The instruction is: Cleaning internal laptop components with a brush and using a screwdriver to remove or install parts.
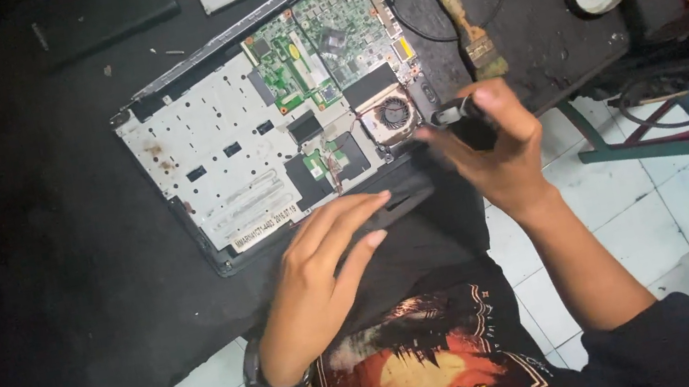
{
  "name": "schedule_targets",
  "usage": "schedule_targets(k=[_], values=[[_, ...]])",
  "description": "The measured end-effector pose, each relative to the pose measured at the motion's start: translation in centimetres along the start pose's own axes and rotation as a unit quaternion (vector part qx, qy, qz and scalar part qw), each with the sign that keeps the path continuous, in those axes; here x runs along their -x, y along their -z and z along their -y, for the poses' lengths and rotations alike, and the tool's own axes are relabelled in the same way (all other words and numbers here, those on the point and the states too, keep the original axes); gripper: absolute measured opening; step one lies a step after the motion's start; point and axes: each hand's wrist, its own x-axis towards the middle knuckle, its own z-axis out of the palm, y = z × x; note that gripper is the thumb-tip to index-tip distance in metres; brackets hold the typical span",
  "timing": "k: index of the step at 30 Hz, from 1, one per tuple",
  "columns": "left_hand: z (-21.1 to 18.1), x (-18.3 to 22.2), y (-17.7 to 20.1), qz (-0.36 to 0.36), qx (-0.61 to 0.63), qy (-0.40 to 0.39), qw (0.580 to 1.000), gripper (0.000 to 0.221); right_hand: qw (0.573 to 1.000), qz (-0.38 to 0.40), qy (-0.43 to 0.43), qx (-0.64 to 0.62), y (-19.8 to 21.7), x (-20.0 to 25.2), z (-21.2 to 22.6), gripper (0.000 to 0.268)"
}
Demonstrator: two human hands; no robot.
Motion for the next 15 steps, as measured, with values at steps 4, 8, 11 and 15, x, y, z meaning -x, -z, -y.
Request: schedule_targets(k=[4, 8, 11, 15], values=[[0.6, -0.6, -0.8, 0.005, 0.008, -0.006, 1.0, 0.032, 0.996, 0.067, -0.03, -0.048, 0.6, -1.5, 1.9, 0.081], [1.1, -1.2, -1.4, 0.001, 0.022, -0.004, 1.0, 0.03, 0.998, 0.037, -0.006, -0.043, 0.2, -1.0, 1.1, 0.094], [1.1, -1.5, -1.6, -0.002, 0.026, -0.005, 1.0, 0.03, 0.996, 0.047, -0.026, -0.077, 0.4, -1.3, 2.1, 0.088], [1.4, -1.7, -1.8, 0.002, 0.028, -0.006, 1.0, 0.031, 0.999, 0.013, 0.028, 0.023, 0.1, -0.6, 0.7, 0.101]])
